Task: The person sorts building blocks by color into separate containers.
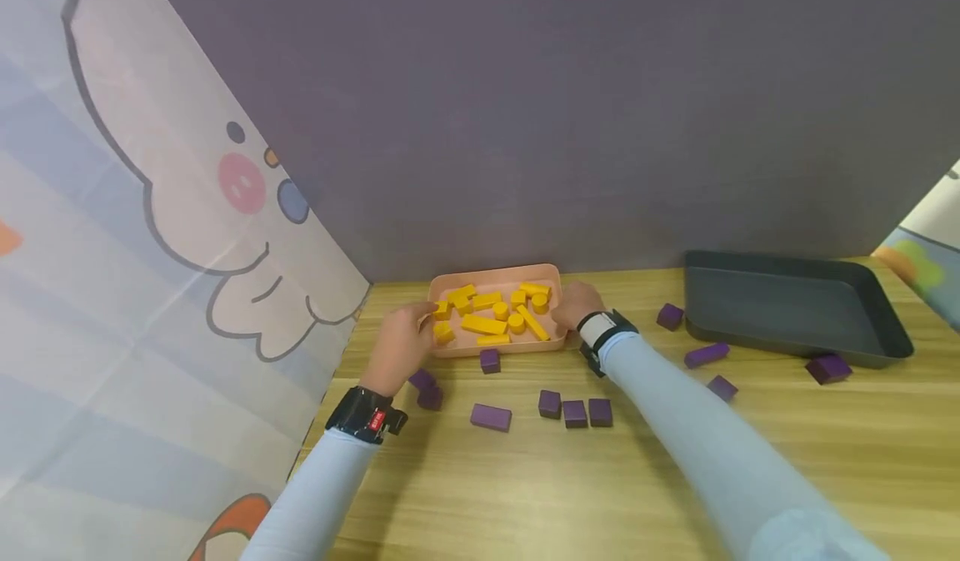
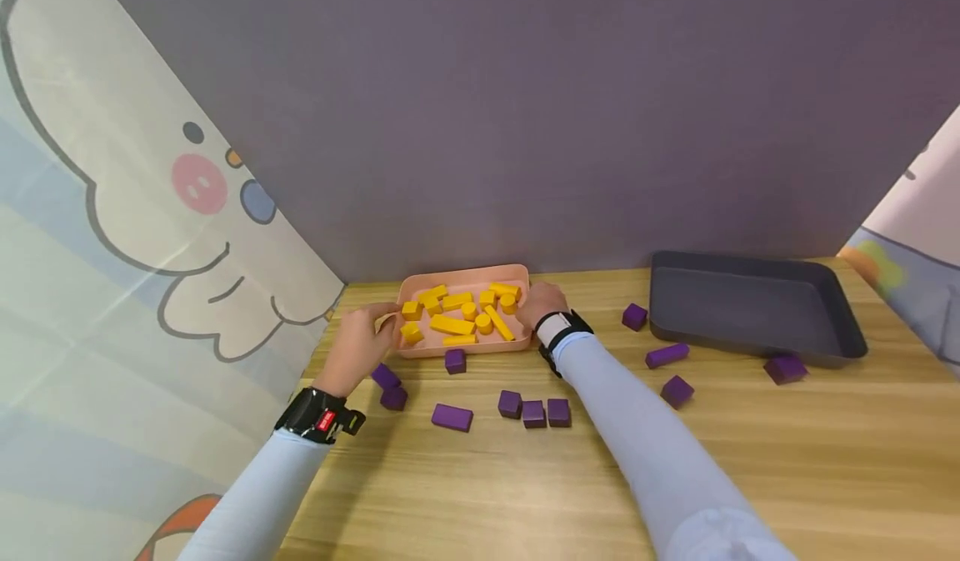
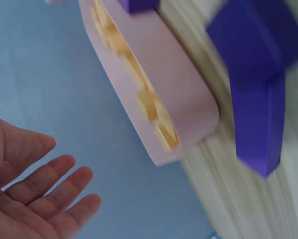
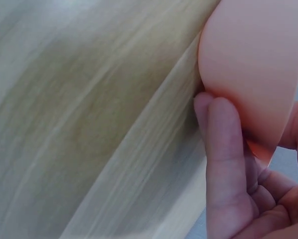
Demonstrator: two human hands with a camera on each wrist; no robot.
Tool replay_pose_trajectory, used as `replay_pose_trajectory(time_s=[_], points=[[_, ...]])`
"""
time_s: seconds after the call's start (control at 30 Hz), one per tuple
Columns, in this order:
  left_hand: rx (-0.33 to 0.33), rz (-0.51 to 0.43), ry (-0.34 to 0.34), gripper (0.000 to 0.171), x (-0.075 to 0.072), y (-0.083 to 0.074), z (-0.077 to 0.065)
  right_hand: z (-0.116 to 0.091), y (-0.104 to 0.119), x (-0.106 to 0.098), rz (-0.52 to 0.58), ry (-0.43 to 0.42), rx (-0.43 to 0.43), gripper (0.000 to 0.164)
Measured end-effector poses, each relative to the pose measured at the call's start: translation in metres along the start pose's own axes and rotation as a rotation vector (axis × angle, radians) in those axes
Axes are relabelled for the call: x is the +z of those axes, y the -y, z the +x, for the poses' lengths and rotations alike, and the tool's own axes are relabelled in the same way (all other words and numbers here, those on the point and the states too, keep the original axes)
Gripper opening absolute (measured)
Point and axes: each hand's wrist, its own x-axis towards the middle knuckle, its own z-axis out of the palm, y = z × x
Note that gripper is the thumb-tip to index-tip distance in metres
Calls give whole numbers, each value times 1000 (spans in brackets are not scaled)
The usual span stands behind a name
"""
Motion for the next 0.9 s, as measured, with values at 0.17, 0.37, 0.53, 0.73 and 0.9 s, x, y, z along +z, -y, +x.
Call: replay_pose_trajectory(time_s=[0.17, 0.37, 0.53, 0.73, 0.9], points=[[66, -36, -6, 26, 5, -12, -24, -5, -4, -5, 33, 28, -21, 11], [174, -82, -20, 26, 11, -26, -39, -26, -11, -26, 27, 22, -114, 38], [221, -115, -23, 26, 15, -39, -46, -56, -28, -64, 27, -32, -216, 37], [231, -153, 7, 29, 23, -54, -51, -99, -60, -114, 51, -106, -256, 38], [209, -172, 53, 32, 30, -63, -59, -122, -86, -143, 14, -209, -244, 53]])
